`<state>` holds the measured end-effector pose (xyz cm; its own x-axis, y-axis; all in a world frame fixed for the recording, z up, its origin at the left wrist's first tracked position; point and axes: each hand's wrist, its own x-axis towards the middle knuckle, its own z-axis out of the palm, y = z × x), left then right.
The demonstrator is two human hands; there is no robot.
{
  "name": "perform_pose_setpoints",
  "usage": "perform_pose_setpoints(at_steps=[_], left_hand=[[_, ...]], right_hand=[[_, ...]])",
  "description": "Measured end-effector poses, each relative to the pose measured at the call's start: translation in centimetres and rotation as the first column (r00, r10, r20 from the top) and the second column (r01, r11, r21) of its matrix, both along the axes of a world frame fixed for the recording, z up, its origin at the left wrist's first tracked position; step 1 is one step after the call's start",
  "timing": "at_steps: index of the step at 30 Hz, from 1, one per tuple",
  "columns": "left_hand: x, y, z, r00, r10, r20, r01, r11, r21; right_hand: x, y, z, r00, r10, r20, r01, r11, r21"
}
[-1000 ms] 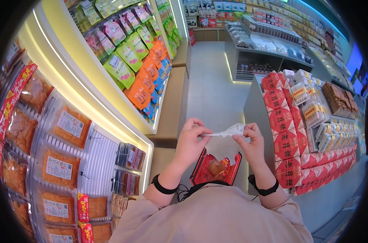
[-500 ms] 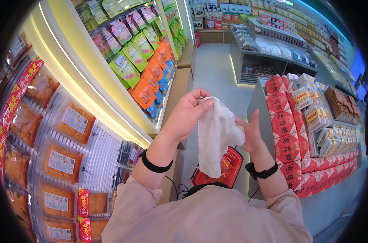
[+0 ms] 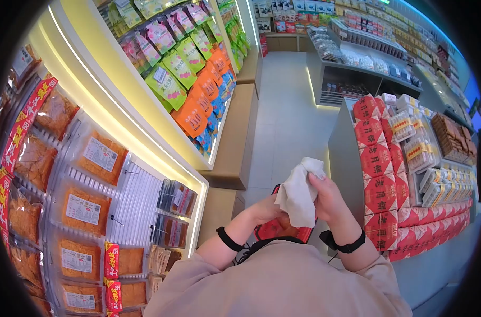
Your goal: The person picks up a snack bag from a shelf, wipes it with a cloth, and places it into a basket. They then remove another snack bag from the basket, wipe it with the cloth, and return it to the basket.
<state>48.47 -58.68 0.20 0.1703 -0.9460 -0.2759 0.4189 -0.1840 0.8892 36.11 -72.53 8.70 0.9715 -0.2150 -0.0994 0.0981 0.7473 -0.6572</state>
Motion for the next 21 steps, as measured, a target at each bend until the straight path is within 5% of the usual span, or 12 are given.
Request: perform_pose_setpoints(at_steps=[1, 4, 7, 8, 10, 13, 15, 18, 21], left_hand=[[-0.9, -0.1, 1.0, 0.993, 0.016, 0.118, -0.001, 0.992, -0.127], [0.7, -0.4, 2.6, 0.847, -0.011, -0.531, -0.234, 0.890, -0.392], [0.6, -0.3, 5.0, 0.677, -0.026, -0.735, -0.353, 0.865, -0.356], [1.0, -0.9, 2.1, 0.783, 0.177, -0.596, -0.323, 0.935, -0.146], [1.3, -2.3, -6.3, 0.899, 0.417, -0.138, -0.367, 0.885, 0.286], [-0.6, -2.4, -5.7, 0.990, 0.131, -0.053, -0.121, 0.981, 0.152], [-1.3, -2.0, -3.0, 0.989, 0.036, -0.145, -0.047, 0.996, -0.070], [-0.2, -1.9, -2.7, 0.960, -0.035, -0.279, -0.056, 0.949, -0.312], [1.8, -0.2, -0.1, 0.850, -0.069, -0.522, -0.185, 0.888, -0.420]], right_hand=[[0.0, -0.2, 0.3, 0.998, -0.021, -0.059, 0.020, 1.000, -0.016], [-0.2, -1.2, 0.8, 0.977, -0.123, -0.171, 0.078, 0.965, -0.251], [-0.2, -2.4, 0.0, 0.950, -0.240, -0.200, 0.095, 0.831, -0.548], [-0.2, -2.6, -0.3, 0.940, -0.275, -0.201, 0.088, 0.767, -0.635], [-0.3, -1.7, 0.1, 0.937, -0.244, -0.252, 0.125, 0.904, -0.410], [-0.2, -1.0, 0.4, 0.938, -0.217, -0.272, 0.158, 0.962, -0.224], [-0.5, -0.5, 0.9, 0.923, -0.187, -0.337, 0.126, 0.972, -0.196], [-0.7, -0.6, 0.8, 0.945, -0.173, -0.278, 0.072, 0.939, -0.337], [-1.1, -1.0, 0.9, 0.932, -0.290, -0.219, 0.064, 0.725, -0.685]])
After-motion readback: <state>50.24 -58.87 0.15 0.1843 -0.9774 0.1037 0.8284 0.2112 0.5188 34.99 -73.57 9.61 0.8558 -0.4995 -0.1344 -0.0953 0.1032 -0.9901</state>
